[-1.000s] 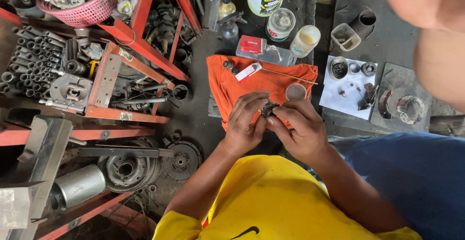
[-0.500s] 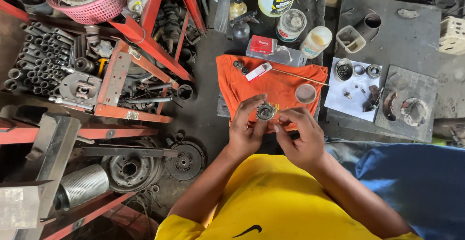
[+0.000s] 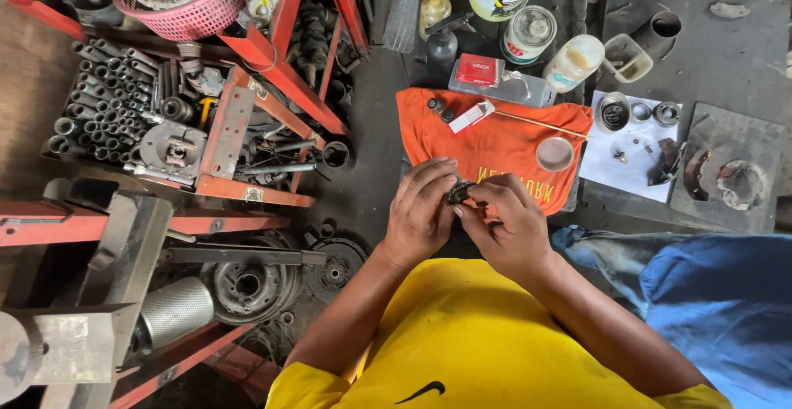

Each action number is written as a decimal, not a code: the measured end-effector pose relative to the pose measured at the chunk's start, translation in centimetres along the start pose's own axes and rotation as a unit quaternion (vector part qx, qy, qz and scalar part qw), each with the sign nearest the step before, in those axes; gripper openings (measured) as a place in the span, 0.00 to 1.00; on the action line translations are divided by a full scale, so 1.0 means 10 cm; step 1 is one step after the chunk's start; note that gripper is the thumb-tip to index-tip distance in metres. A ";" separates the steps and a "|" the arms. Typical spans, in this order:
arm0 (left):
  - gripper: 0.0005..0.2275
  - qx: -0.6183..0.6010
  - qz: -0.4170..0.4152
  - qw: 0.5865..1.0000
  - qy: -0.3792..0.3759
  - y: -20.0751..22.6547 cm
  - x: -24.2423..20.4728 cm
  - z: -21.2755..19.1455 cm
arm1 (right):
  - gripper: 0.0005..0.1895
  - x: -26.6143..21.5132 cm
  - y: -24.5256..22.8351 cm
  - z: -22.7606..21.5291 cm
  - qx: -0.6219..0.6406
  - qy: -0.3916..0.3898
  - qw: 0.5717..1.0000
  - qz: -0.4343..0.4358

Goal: The person handles small mechanical components on a workbench, picking up a cylindrical metal part and a small black ring. They place the ring onto the metal part, rotate the assembly, and then set it down on an orange cloth. The person repeats this process with another similar metal part.

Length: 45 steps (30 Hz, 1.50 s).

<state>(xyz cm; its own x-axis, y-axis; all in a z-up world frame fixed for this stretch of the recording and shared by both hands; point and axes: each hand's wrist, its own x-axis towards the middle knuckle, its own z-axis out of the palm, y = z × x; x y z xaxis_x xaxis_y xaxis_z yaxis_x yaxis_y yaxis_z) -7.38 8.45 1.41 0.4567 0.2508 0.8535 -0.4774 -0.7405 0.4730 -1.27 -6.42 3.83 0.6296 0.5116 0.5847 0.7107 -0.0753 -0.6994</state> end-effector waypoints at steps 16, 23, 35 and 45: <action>0.10 -0.039 -0.010 0.998 -0.051 -0.12 -0.02 -0.11 | 0.20 -0.23 0.05 0.17 -0.010 0.029 0.998 0.050; 0.08 -0.018 0.041 0.998 -0.054 -0.11 0.03 0.02 | 0.11 -0.07 -0.05 -0.02 -0.026 0.031 0.999 0.008; 0.14 -0.148 -0.131 0.976 -0.087 -0.01 0.02 0.01 | 0.09 0.07 -0.04 -0.19 -0.026 0.038 0.998 -0.031; 0.13 -0.025 0.007 0.996 -0.090 -0.18 0.04 0.05 | 0.08 0.01 -0.07 0.01 -0.018 0.054 0.995 0.076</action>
<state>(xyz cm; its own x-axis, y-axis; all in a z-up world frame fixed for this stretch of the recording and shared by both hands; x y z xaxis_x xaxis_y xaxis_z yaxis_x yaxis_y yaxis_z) -5.94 9.60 0.81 0.5745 0.1218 0.8094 -0.5196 -0.7097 0.4757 -1.70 -6.23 4.32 0.7594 0.3975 0.5150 0.6142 -0.1771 -0.7690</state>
